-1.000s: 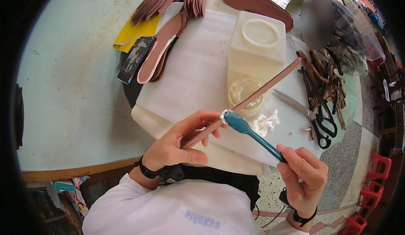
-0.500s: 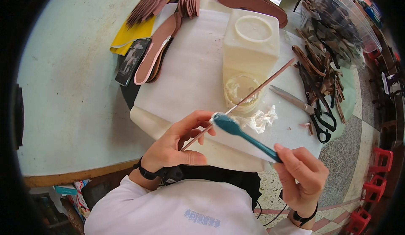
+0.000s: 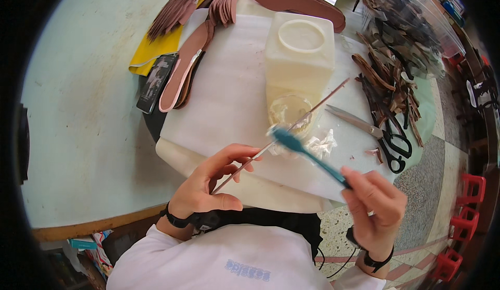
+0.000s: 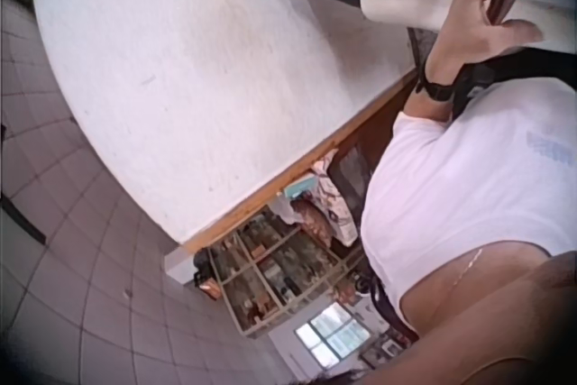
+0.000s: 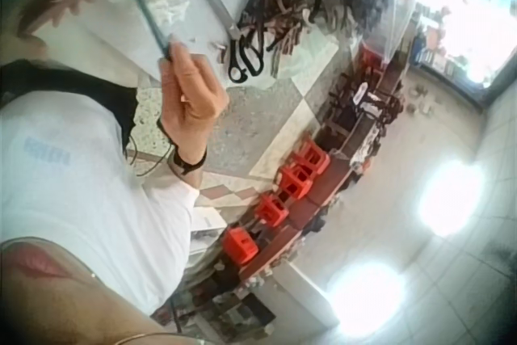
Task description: Apply adhesive and assemble shoe insole components.
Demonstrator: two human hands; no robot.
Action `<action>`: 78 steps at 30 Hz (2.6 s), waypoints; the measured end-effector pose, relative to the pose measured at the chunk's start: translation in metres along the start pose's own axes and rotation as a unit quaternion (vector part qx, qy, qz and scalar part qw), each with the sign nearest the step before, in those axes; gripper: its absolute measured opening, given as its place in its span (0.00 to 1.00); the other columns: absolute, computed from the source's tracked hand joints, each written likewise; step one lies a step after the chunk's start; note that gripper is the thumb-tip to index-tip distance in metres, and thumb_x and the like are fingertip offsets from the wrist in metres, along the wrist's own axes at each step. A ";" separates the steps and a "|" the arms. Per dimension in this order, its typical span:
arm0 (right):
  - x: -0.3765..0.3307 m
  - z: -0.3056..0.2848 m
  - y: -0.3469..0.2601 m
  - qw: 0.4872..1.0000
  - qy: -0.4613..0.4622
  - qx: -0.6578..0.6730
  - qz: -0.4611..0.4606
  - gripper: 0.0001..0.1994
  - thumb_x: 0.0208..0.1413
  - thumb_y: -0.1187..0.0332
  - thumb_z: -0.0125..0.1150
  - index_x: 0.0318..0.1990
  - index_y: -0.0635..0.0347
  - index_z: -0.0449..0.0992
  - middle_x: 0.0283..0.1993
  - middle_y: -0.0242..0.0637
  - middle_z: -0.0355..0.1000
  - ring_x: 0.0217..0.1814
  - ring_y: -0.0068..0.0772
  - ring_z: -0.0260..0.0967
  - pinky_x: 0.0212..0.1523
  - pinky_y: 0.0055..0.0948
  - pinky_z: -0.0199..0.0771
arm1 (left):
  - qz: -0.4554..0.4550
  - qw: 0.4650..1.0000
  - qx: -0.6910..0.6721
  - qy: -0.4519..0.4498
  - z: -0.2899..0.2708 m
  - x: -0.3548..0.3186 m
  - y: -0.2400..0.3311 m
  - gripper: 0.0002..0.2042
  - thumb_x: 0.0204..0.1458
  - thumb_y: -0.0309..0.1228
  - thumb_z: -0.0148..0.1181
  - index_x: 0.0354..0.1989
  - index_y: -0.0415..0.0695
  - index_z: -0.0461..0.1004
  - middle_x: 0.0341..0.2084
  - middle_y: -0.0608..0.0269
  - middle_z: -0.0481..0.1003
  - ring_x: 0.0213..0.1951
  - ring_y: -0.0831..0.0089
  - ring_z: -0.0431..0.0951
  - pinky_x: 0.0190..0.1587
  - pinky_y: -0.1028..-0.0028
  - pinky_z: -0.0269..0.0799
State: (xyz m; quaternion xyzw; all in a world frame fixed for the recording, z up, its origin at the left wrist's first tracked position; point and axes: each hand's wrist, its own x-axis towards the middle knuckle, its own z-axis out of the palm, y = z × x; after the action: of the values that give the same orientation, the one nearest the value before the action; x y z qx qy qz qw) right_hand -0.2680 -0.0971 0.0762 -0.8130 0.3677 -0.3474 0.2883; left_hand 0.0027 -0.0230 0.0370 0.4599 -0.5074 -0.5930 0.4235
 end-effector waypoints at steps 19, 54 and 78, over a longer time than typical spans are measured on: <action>-0.002 0.010 0.011 0.999 -0.016 -0.002 -0.036 0.16 0.40 0.82 0.62 0.41 0.67 0.77 0.23 0.39 0.68 0.22 0.28 0.66 0.22 0.21 0.61 | 0.013 1.000 0.007 0.014 -0.005 -0.004 -0.004 0.38 0.30 0.26 0.70 0.57 0.42 0.63 0.51 0.63 0.64 0.45 0.73 0.65 0.43 0.76 0.59; -0.013 0.024 0.021 0.998 0.014 -0.042 -0.049 0.17 0.40 0.82 0.61 0.42 0.68 0.76 0.24 0.40 0.68 0.20 0.30 0.65 0.20 0.20 0.60 | 0.017 0.999 0.020 0.022 -0.006 -0.006 -0.011 0.38 0.32 0.32 0.72 0.57 0.43 0.63 0.50 0.64 0.64 0.46 0.74 0.66 0.45 0.76 0.60; -0.001 -0.007 0.033 0.997 0.070 0.018 0.001 0.13 0.47 0.83 0.57 0.43 0.70 0.75 0.26 0.33 0.66 0.22 0.17 0.57 0.21 0.15 0.53 | 0.024 1.000 0.011 0.007 -0.011 -0.012 -0.020 0.39 0.32 0.36 0.74 0.56 0.41 0.64 0.51 0.56 0.65 0.45 0.72 0.66 0.42 0.76 0.61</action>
State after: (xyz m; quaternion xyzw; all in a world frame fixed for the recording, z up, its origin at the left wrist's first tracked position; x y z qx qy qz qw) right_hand -0.2865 -0.1164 0.0564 -0.7807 0.3816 -0.4101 0.2769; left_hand 0.0154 -0.0109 0.0177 0.4565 -0.5220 -0.5739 0.4356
